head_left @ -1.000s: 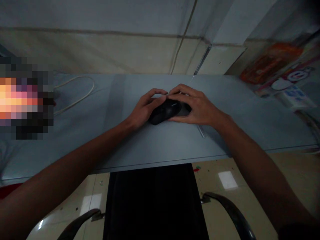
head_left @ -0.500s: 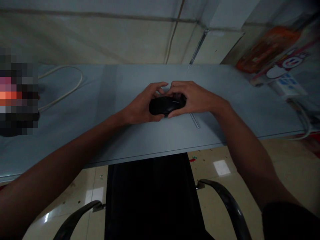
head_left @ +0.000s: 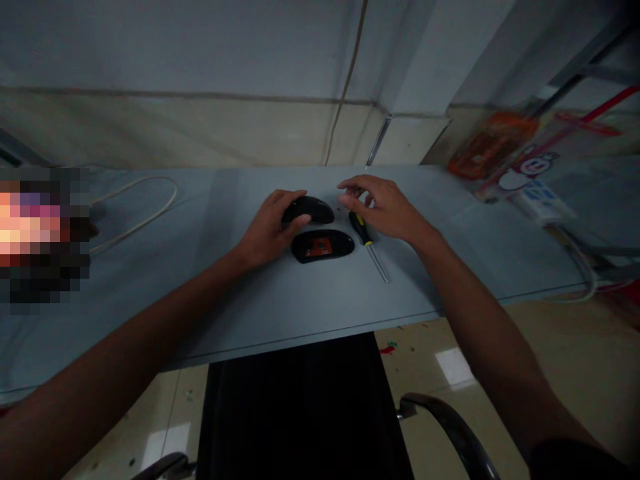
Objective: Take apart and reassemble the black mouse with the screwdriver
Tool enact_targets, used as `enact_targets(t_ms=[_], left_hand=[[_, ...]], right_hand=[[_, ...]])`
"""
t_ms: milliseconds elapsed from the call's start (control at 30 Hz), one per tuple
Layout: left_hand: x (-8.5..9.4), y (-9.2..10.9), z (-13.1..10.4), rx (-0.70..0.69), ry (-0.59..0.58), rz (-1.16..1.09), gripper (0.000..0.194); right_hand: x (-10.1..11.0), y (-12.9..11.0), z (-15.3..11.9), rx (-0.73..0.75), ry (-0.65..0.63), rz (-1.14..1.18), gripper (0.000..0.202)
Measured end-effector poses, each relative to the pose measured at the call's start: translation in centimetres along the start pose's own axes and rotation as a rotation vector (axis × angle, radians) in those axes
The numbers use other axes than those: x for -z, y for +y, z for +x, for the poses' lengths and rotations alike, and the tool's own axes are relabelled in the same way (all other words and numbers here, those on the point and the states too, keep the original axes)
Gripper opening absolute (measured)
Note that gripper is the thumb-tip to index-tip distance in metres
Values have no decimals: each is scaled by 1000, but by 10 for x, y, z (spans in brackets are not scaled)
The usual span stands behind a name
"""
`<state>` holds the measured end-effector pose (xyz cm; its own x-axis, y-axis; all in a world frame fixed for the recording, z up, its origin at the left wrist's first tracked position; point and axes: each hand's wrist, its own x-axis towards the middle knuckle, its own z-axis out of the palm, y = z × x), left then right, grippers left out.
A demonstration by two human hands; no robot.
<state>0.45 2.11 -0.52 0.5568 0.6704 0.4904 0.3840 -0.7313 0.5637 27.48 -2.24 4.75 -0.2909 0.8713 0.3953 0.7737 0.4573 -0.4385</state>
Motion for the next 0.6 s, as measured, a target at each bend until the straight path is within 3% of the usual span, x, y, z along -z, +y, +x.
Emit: enact_targets(t_ms=[100,267,400,500,600], left_hand=[[-3,-12,2,48,-33,67,64],[-9,-14,2,11,-59,72,64],[-5,0,2,-34,-13,52,59],[4,16,1,-134,37,143,41],[9,30,-1,-208,-59,172,27]], right_hand=[[-1,13,-2,-43,-22,-157,25],[-8,14,-3,-108,-85,-150,22],[-9,6,0,-131,-57,-169,24],[-9,2,1,-121,-17,-135,20],[-9,2,3,-115,50,-61,12]])
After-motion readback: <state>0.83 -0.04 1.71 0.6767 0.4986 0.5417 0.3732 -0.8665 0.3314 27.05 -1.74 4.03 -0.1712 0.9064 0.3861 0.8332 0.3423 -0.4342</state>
